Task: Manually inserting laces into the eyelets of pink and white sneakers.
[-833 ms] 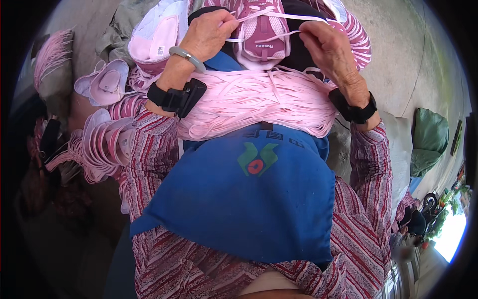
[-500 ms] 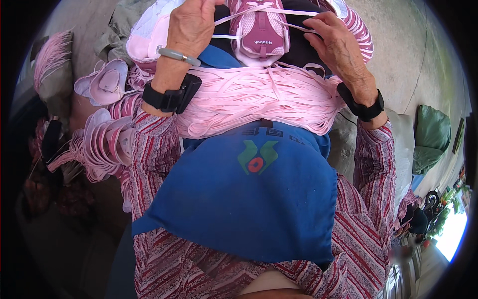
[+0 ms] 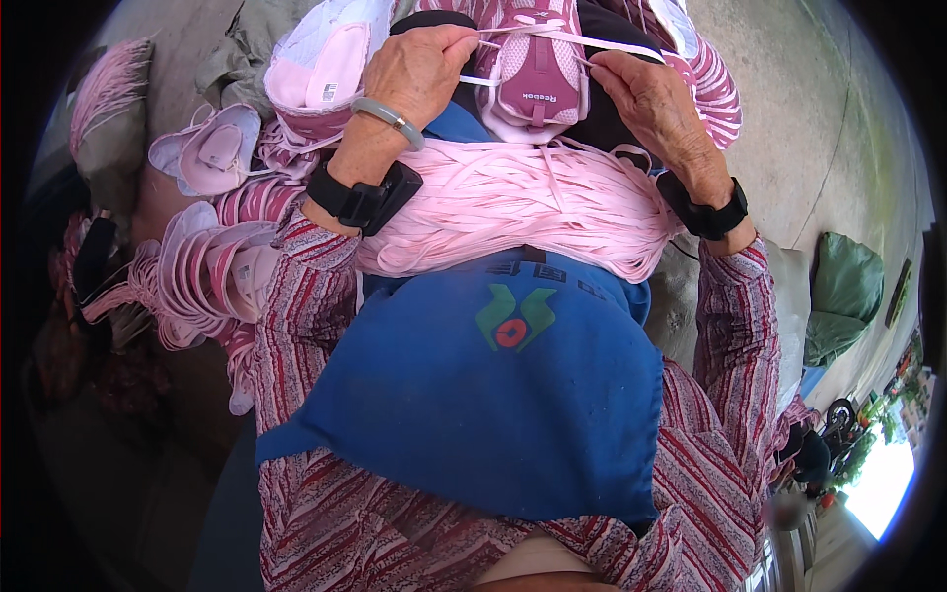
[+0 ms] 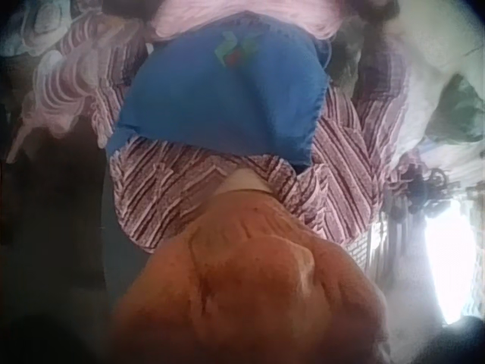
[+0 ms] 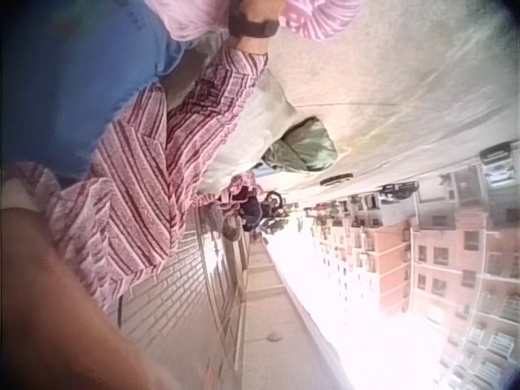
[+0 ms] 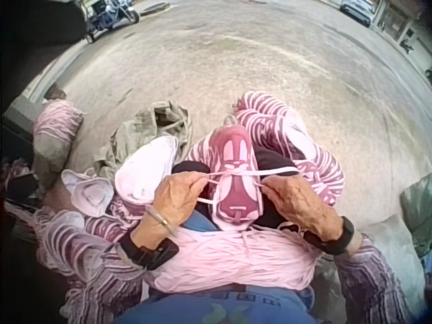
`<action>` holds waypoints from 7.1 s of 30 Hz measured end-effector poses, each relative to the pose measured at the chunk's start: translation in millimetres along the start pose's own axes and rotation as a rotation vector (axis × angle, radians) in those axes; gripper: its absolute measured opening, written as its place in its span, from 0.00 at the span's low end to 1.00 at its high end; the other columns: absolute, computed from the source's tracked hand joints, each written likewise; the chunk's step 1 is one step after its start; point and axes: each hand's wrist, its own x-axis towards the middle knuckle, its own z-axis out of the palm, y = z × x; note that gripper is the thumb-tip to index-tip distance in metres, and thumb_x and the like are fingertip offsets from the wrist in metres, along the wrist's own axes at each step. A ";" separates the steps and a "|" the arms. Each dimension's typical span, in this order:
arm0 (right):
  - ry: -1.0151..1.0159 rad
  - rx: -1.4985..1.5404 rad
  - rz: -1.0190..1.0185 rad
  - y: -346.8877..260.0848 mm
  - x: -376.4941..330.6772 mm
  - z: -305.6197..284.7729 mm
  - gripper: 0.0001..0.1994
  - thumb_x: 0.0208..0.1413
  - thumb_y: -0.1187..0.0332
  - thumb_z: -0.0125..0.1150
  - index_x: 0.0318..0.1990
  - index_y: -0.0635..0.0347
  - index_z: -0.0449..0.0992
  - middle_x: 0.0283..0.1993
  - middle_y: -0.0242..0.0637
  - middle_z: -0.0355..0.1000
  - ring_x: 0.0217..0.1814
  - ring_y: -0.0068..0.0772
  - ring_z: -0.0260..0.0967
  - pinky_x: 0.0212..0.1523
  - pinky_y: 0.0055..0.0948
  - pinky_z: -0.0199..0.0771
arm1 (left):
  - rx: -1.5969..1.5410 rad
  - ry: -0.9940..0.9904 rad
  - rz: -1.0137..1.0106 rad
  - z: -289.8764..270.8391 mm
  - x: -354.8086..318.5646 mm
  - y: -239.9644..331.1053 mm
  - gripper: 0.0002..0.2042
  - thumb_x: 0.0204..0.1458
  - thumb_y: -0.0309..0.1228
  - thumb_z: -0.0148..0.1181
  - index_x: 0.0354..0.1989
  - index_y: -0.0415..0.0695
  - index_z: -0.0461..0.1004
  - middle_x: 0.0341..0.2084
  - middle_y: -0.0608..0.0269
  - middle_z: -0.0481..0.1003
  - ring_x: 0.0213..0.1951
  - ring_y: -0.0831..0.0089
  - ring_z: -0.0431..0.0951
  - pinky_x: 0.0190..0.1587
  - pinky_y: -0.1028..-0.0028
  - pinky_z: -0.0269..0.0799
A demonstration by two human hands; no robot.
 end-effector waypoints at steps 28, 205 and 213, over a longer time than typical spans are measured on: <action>0.056 0.069 0.007 14.9 25.3 4.3 0.10 0.62 0.66 0.56 0.44 0.61 0.78 0.34 0.39 0.76 0.28 0.37 0.74 0.33 0.30 0.74 | -0.361 -0.246 -0.172 -1.6 43.6 10.0 0.12 0.55 0.32 0.51 0.27 0.37 0.77 0.21 0.53 0.77 0.25 0.61 0.79 0.28 0.69 0.75; -0.096 0.121 -0.311 -61.8 17.4 7.9 0.14 0.62 0.63 0.49 0.27 0.60 0.72 0.22 0.42 0.68 0.29 0.48 0.67 0.40 0.41 0.66 | -0.214 -0.179 0.022 -46.5 -26.4 -11.8 0.10 0.57 0.33 0.51 0.36 0.38 0.73 0.28 0.55 0.72 0.33 0.59 0.74 0.39 0.64 0.70; -0.097 0.113 -0.277 -59.6 18.6 14.9 0.18 0.64 0.61 0.48 0.23 0.61 0.72 0.21 0.42 0.66 0.31 0.47 0.66 0.44 0.41 0.65 | -0.486 -0.610 -0.279 -73.9 -28.6 -25.9 0.12 0.63 0.36 0.50 0.36 0.39 0.72 0.22 0.71 0.71 0.24 0.83 0.70 0.26 0.82 0.66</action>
